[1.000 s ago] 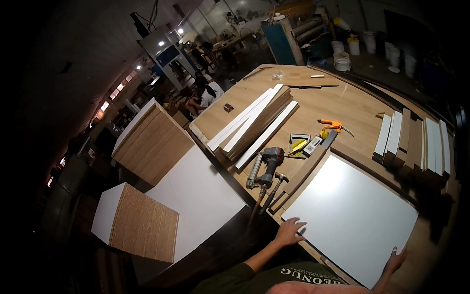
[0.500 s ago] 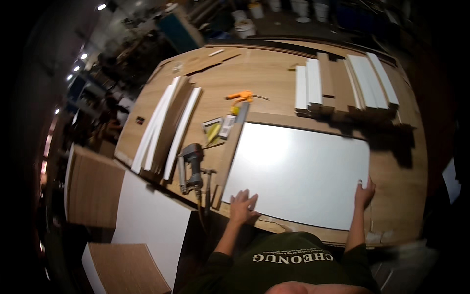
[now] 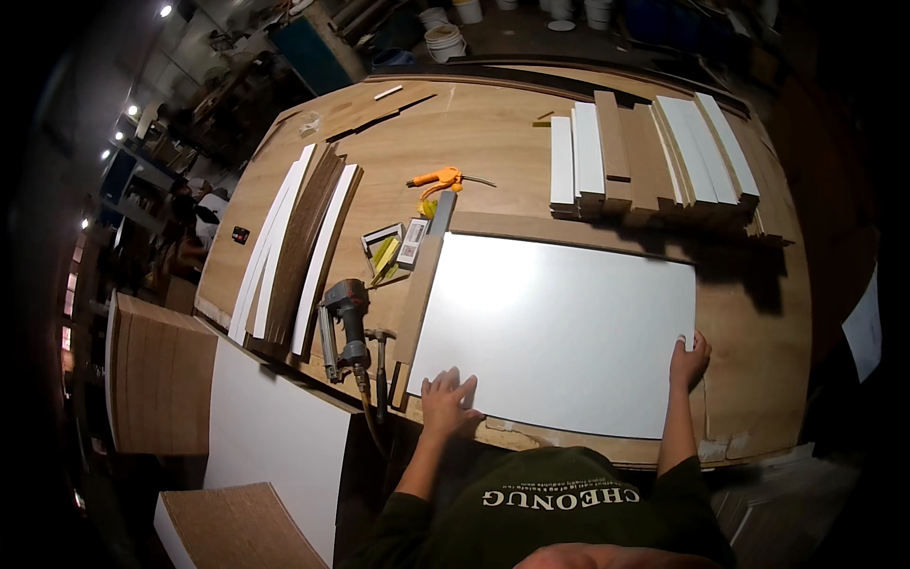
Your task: The person assembles a cabinet door by attaching wooden trim pieces to a white panel. They position the trim, use a nail gun to fasten it, and then use a hammer to tap the trim into place. The process is repeated for multiple trim pieces on the same door.
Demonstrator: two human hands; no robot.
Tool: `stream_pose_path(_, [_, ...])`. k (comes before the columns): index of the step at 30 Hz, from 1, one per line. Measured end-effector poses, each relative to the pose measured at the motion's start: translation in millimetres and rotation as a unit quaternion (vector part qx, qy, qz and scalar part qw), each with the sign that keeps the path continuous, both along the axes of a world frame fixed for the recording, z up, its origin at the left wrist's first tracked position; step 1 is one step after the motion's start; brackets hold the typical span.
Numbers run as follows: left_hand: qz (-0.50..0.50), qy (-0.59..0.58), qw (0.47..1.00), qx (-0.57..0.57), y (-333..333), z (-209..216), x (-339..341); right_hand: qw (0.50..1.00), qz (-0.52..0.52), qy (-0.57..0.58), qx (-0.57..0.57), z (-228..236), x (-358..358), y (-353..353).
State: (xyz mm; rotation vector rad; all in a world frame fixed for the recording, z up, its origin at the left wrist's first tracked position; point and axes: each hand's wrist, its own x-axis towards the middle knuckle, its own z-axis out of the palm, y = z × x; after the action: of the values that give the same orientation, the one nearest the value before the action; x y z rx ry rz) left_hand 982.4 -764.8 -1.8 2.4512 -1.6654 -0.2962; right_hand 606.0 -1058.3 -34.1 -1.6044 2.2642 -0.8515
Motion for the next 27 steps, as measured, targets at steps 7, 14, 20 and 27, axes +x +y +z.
stream_pose_path(7, [0.012, 0.008, 0.999, 0.038, -5, 7, 2, 0.993, -0.008, 0.115, -0.031, -15, 4, -6])
stream_pose_path(14, [0.007, 0.141, 0.989, 0.038, 3, -3, 44, 0.995, -0.029, 0.079, -0.047, 1, 12, 2])
stream_pose_path(20, [0.219, -0.074, 0.95, -0.211, 50, 99, 242, 0.991, 0.071, -0.053, -0.096, 21, 83, 77])
stream_pose_path(27, [0.367, -0.134, 0.912, -0.127, 74, 124, 399, 0.957, 0.176, -0.225, -0.045, 11, 183, 149])
